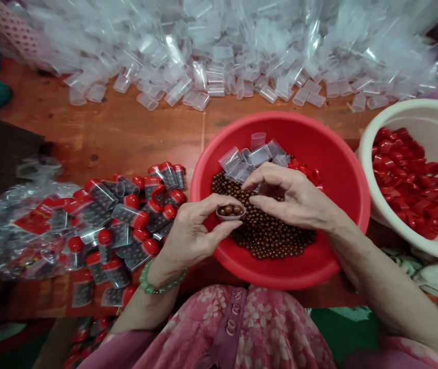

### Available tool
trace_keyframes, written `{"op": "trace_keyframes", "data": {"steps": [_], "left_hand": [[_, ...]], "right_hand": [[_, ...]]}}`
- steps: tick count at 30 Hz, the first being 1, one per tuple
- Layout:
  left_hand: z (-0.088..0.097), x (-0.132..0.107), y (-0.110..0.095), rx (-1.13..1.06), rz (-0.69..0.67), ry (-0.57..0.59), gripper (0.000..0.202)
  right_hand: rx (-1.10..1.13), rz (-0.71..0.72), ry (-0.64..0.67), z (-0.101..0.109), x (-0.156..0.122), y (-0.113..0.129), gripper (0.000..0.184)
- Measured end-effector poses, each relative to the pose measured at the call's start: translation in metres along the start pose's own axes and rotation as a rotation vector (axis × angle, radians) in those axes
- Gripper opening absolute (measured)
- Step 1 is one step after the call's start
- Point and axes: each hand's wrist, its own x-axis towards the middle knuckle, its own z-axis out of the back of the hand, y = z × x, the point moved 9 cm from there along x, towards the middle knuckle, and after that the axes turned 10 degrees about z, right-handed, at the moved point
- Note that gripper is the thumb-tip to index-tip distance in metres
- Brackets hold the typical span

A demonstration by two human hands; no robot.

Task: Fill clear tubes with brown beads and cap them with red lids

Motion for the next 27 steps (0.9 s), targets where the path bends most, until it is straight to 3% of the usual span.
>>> {"op": "trace_keyframes", "data": {"steps": [3, 6, 15, 21, 27], "left_hand": [[-0.002, 0.002, 0.004, -0.009, 0.031, 0.036, 0.031], [-0.005, 0.002, 0.005, 0.037, 0.039, 0.061, 0.026], [-0.008, 0.004, 0.006, 0.015, 0.061, 0.097, 0.023], [-0.008, 0.004, 0.006, 0.006, 0.067, 0.088, 0.016], [-0.007, 0.006, 0.008, -0.034, 0.081, 0.089, 0.023]], "right_hand": [[0.004, 0.204, 0.057, -0.003, 0.003, 0.025, 0.021], [-0.015, 0.263, 0.131, -0.011, 0.008, 0.036, 0.023], [-0.014, 0.186, 0.203, -0.015, 0.011, 0.032, 0.003], [-0.033, 0.147, 0.208, -0.021, 0.011, 0.028, 0.009], [0.0, 0.176, 0.15, -0.018, 0.01, 0.03, 0.013]]}}
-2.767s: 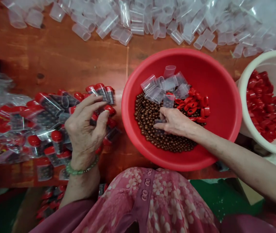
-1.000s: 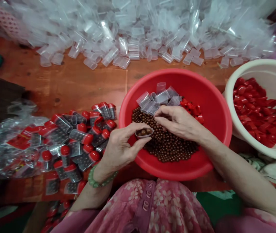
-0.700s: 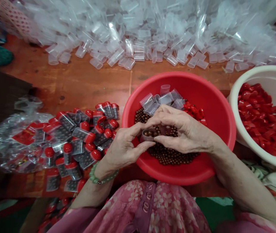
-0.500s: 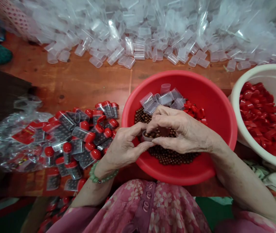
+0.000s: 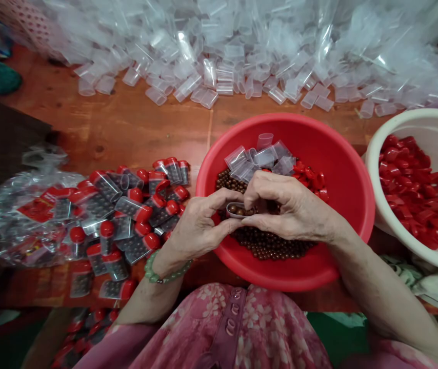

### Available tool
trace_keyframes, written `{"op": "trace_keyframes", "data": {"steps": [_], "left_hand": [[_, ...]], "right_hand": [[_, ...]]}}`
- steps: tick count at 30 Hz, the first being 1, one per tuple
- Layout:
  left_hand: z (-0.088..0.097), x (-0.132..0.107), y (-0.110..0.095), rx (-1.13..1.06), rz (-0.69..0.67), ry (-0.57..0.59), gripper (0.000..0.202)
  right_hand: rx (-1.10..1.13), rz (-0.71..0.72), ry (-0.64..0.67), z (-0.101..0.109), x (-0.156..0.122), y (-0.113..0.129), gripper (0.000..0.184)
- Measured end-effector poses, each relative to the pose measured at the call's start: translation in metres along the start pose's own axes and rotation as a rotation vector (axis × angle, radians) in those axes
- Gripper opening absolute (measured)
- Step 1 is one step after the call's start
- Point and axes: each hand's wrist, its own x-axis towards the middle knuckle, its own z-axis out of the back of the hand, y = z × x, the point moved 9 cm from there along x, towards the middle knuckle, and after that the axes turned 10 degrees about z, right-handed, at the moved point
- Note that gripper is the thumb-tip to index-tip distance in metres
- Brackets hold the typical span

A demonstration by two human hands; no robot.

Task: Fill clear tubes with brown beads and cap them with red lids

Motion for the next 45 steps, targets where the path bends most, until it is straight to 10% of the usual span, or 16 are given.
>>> {"op": "trace_keyframes", "data": {"steps": [23, 30, 37, 45], "left_hand": [[0.006, 0.0, 0.002, -0.025, 0.004, -0.042, 0.019], [0.017, -0.003, 0.003, -0.147, 0.068, -0.113, 0.017], [0.009, -0.008, -0.017, -0.04, -0.052, -0.059, 0.015], [0.008, -0.003, -0.003, -0.072, -0.002, -0.083, 0.016]], "right_hand": [[0.057, -0.168, 0.067, 0.004, -0.02, 0.004, 0.018], [-0.195, -0.529, -0.205, 0.071, -0.06, -0.031, 0.019], [-0.617, -0.502, 0.315, 0.038, -0.07, -0.074, 0.016], [-0.955, -0.393, 0.61, -0.001, -0.046, -0.098, 0.029]]}}
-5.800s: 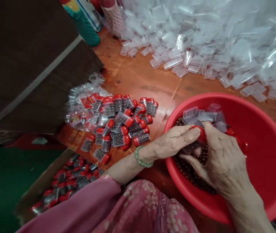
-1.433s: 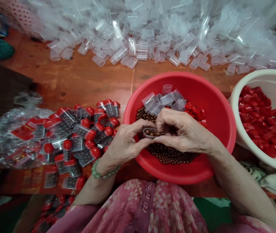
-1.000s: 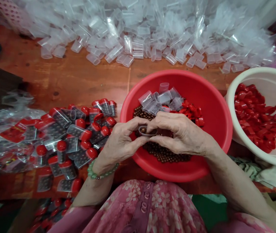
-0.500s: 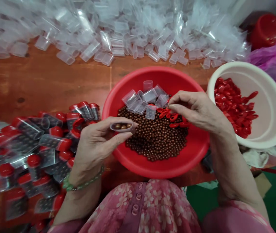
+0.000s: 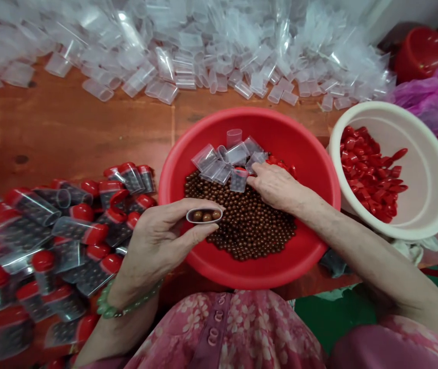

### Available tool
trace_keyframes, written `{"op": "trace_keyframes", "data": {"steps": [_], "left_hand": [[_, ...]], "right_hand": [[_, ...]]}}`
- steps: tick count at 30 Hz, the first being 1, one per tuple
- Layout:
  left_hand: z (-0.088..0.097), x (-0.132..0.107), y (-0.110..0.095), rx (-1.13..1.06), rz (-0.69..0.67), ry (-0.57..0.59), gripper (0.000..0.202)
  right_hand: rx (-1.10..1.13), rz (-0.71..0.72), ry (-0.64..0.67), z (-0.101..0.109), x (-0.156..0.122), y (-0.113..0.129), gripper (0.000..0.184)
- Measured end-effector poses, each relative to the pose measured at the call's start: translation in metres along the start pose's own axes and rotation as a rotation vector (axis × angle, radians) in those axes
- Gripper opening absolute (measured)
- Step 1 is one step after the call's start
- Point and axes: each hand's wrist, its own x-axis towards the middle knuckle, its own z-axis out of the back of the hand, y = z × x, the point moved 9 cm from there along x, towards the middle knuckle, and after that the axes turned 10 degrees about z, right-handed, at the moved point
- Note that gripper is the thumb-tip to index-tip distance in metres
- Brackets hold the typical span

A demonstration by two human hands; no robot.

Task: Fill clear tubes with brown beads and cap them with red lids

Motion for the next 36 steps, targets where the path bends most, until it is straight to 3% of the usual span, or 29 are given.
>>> {"op": "trace_keyframes", "data": {"steps": [2, 4, 8, 11, 14, 17, 20, 23, 26, 30, 36], "left_hand": [[-0.001, 0.001, 0.002, -0.007, 0.011, 0.013, 0.015], [-0.002, 0.002, 0.003, -0.009, 0.023, 0.037, 0.014], [-0.004, 0.002, 0.012, -0.074, 0.109, 0.081, 0.015], [-0.007, -0.001, 0.019, -0.16, 0.198, 0.12, 0.021], [-0.013, -0.004, 0.022, -0.247, 0.254, 0.176, 0.024], [-0.018, -0.005, 0.024, -0.325, 0.295, 0.23, 0.025], [-0.02, -0.003, 0.029, -0.461, 0.352, 0.241, 0.028], [-0.021, -0.001, 0.033, -0.647, 0.411, 0.229, 0.031], [-0.02, 0.0, 0.033, -0.73, 0.417, 0.226, 0.032], [-0.017, 0.001, 0.034, -0.75, 0.421, 0.187, 0.036], [-0.014, 0.002, 0.035, -0.755, 0.42, 0.177, 0.034]], "right_hand": [[0.017, 0.004, -0.034, 0.002, -0.002, -0.004, 0.026], [0.096, -0.023, -0.149, 0.015, -0.011, -0.011, 0.023], [0.505, -0.189, -0.607, 0.058, -0.047, -0.034, 0.009], [0.999, -0.367, -0.925, 0.063, -0.066, -0.044, 0.02], [1.416, -0.409, -0.979, 0.05, -0.053, -0.028, 0.033], [1.558, -0.409, -0.947, 0.042, -0.038, -0.01, 0.038], [1.352, -0.378, -1.027, 0.05, -0.041, -0.001, 0.028], [0.749, -0.284, -1.149, 0.079, -0.057, 0.014, 0.011], [0.298, -0.043, -1.144, 0.099, -0.058, 0.047, 0.01], [0.215, 0.182, -1.036, 0.102, -0.053, 0.063, 0.024], [0.271, 0.295, -0.813, 0.094, -0.05, 0.059, 0.049]]}}
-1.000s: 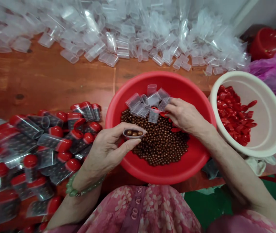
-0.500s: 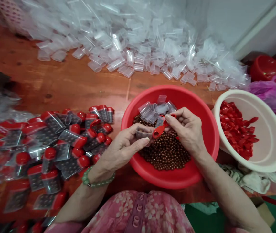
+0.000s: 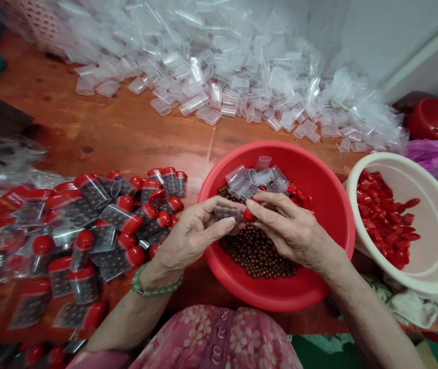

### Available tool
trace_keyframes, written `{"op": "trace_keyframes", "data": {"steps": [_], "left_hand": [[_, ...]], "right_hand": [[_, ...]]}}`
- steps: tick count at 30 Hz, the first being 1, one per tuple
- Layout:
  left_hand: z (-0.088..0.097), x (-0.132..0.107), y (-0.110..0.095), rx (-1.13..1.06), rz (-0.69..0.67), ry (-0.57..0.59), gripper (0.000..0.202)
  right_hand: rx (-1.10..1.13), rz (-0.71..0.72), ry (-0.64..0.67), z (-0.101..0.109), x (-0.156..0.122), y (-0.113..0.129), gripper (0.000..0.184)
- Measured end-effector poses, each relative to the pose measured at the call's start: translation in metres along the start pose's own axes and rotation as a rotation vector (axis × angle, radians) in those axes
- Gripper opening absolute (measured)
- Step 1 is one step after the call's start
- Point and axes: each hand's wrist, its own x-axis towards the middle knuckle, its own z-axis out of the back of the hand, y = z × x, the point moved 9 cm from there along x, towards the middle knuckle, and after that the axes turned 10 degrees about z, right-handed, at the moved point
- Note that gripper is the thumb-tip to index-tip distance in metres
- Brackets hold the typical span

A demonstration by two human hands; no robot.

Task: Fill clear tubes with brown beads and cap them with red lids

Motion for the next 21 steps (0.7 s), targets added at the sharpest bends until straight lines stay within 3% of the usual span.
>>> {"op": "trace_keyframes", "data": {"steps": [7, 9, 15, 18, 21], "left_hand": [[-0.005, -0.003, -0.004, 0.073, -0.022, 0.059, 0.023], [-0.006, -0.003, -0.003, 0.08, -0.02, 0.076, 0.023], [-0.007, -0.002, -0.006, 0.26, -0.067, 0.008, 0.02], [-0.009, -0.004, -0.011, 0.378, -0.136, -0.03, 0.016], [-0.012, -0.005, -0.016, 0.418, -0.2, -0.036, 0.013]], "right_hand": [[0.138, 0.057, 0.055, 0.0, 0.012, -0.002, 0.034], [0.202, -0.042, -0.008, 0.004, 0.013, -0.011, 0.033], [0.505, -0.606, -0.374, 0.014, -0.014, -0.051, 0.028], [0.593, -0.678, -0.455, 0.011, -0.011, -0.045, 0.026], [0.536, -0.592, -0.424, 0.009, 0.005, -0.03, 0.031]]}}
